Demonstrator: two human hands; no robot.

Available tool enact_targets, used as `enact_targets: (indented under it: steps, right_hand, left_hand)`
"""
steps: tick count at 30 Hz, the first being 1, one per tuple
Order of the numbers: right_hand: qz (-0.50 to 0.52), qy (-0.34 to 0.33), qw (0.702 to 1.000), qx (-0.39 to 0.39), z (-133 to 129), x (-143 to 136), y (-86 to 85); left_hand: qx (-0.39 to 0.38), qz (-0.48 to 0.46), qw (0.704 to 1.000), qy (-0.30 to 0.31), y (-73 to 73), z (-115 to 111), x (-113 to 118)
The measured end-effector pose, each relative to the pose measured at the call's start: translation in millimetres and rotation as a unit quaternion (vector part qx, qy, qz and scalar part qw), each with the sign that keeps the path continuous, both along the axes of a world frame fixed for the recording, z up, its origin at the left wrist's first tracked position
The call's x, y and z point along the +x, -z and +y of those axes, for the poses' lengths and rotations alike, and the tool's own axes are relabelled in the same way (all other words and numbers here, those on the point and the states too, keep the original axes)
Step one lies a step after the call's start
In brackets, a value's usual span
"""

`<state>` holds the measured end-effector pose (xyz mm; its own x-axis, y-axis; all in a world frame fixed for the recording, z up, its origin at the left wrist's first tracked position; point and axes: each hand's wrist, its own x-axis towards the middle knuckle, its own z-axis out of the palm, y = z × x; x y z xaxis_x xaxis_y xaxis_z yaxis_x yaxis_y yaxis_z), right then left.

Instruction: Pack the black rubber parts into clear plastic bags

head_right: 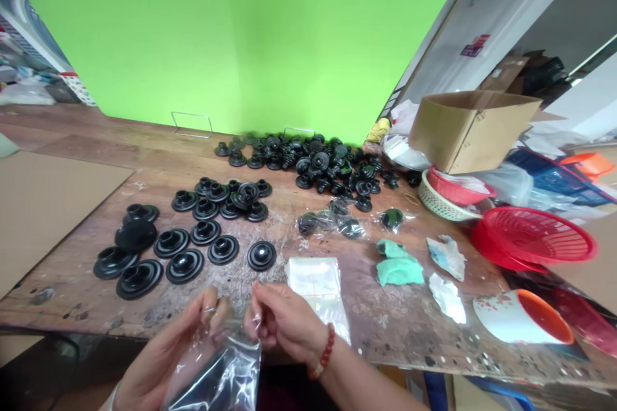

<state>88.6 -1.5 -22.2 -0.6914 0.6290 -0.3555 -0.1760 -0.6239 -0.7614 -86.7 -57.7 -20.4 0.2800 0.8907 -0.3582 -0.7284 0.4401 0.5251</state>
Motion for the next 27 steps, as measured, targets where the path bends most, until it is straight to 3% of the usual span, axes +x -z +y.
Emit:
enact_targets:
  steps: [2, 3, 6, 8, 10, 12, 13, 16, 18, 20, 22, 24, 27]
  right_hand:
    - [-0.123, 0.013, 0.984, 0.131, 18.6, 2.7, -0.3]
    - [-0.187, 0.03, 0.955, 0.228, 29.5, 3.9, 0.2]
    - [-0.31, 0.048, 0.802, 0.509, 61.6, 5.2, 6.9]
    - [-0.322, -0.007, 0.734, 0.598, 76.4, 3.1, 13.2]
    - [-0.32, -0.052, 0.714, 0.621, 82.7, -1.5, 14.8]
    - [-0.325, -0.018, 0.725, 0.607, 80.6, -7.9, 8.5]
    - [-0.324, 0.018, 0.746, 0.582, 77.3, -11.2, 2.6]
    - [-0.278, 0.091, 0.858, 0.422, 63.6, -19.6, -18.2]
    - [-0.241, 0.081, 0.915, 0.312, 55.2, -21.3, -27.8]
    - [-0.242, 0.062, 0.931, 0.267, 49.5, -18.6, -31.8]
    - [-0.266, 0.038, 0.925, 0.269, 46.7, -12.1, -31.8]
    - [-0.293, 0.008, 0.91, 0.293, 45.9, -4.4, -30.8]
    - [-0.313, -0.047, 0.881, 0.352, 45.6, 3.8, -30.2]
  left_hand:
    - [0.016, 0.034, 0.999, -0.007, 0.3, 1.7, -6.5]
    - [0.023, 0.09, 0.996, -0.011, 1.9, 3.2, -10.0]
    - [0.057, 0.298, 0.953, -0.003, 9.0, 8.6, -19.5]
    - [0.087, 0.384, 0.919, 0.002, 12.1, 10.8, -23.4]
    - [0.125, 0.439, 0.89, 0.0, 11.8, 11.3, -24.3]
    - [0.174, 0.494, 0.852, 0.005, 8.2, 10.6, -22.2]
    - [0.2, 0.519, 0.831, 0.011, 5.7, 10.2, -20.1]
    - [0.268, 0.574, 0.773, 0.022, -1.2, 9.4, -11.6]
    - [0.303, 0.595, 0.744, -0.005, -2.2, 9.7, -6.2]
    - [0.323, 0.603, 0.727, -0.056, 0.9, 10.7, -2.4]
    - [0.314, 0.593, 0.736, -0.088, 6.4, 12.1, -0.1]
    - [0.273, 0.57, 0.769, -0.093, 11.1, 13.6, 1.8]
    - [0.182, 0.468, 0.863, -0.049, 11.3, 14.9, 6.1]
